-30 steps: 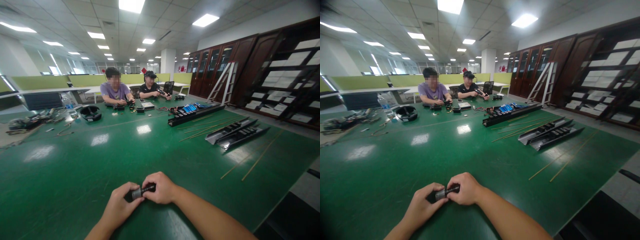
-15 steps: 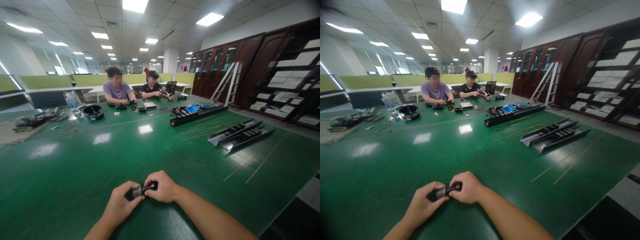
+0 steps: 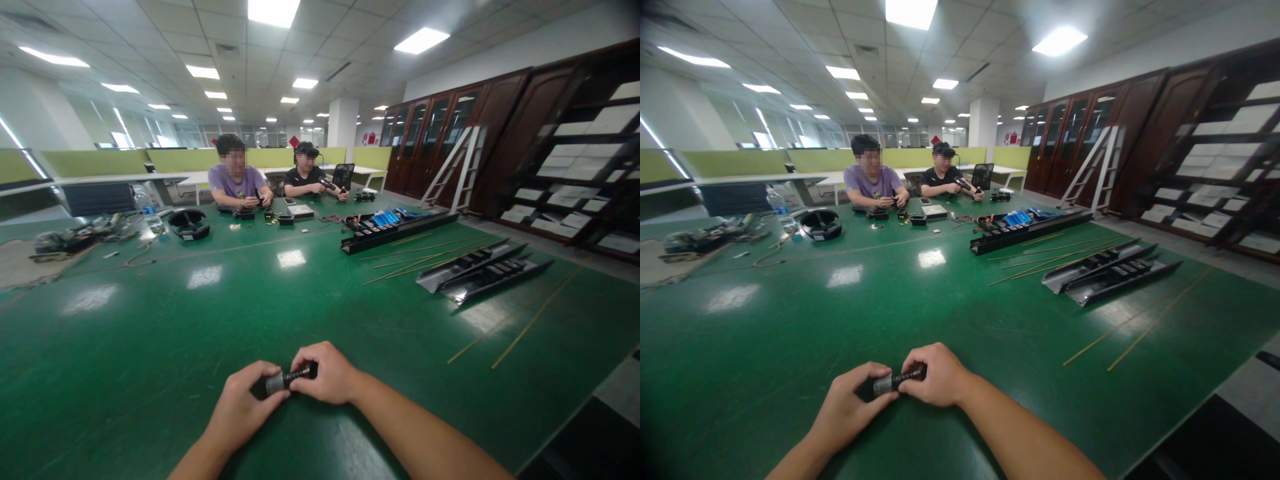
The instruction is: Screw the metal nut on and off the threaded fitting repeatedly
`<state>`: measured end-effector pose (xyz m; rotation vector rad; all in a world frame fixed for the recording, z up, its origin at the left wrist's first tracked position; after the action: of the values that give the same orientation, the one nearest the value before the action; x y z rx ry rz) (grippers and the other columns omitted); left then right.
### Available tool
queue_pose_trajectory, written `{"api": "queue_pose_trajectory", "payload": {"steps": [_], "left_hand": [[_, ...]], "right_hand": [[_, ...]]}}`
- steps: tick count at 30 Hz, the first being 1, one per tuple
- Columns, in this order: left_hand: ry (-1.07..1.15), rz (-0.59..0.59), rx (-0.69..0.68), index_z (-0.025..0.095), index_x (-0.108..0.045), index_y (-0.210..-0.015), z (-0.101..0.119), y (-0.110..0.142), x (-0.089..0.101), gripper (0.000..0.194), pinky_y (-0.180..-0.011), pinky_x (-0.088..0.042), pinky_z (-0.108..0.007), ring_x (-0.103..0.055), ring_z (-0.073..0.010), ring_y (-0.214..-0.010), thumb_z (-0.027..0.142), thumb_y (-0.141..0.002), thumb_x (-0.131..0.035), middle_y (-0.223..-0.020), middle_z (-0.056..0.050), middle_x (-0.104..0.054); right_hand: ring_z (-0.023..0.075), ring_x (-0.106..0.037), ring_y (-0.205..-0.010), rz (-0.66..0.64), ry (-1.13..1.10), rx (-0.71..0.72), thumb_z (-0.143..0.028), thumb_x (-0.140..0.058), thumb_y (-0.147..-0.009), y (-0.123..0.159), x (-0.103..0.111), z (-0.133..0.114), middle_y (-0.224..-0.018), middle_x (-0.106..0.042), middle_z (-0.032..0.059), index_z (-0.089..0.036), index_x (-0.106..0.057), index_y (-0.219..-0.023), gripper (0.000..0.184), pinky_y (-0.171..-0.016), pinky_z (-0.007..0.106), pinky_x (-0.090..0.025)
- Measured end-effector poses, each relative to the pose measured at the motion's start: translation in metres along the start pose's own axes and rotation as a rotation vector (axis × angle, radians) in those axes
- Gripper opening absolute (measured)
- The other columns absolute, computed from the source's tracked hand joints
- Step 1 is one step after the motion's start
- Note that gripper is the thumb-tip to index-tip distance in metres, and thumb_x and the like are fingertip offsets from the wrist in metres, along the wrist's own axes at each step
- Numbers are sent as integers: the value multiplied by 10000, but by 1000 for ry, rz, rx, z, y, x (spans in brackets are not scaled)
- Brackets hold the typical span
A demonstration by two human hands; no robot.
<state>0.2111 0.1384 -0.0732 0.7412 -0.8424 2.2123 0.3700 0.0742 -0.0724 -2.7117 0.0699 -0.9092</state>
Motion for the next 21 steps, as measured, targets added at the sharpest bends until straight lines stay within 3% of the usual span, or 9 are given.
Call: {"api": "queue_pose_trajectory", "payload": {"steps": [21], "left_hand": [[-11,14,37,226,-674,-990,1,-2,5,240,-821,-557,-309,-687,-214,-899,341,-791,-744,-970,-40,-719]], "right_hand": [[126,-600,-621,13,-8,-50,-287,-720,-745,2,4,0,-702,-673,3,-175,-696,-834,146,-595,212,-421]]}}
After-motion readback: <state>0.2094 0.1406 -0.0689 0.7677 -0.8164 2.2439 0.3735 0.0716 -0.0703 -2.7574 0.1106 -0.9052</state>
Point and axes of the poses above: each hand's wrist, its own y-axis away from the middle knuckle, its own x-axis out of the back of the hand, z = x × y, the point moved 7 cm from there along -y, towards the middle knuckle
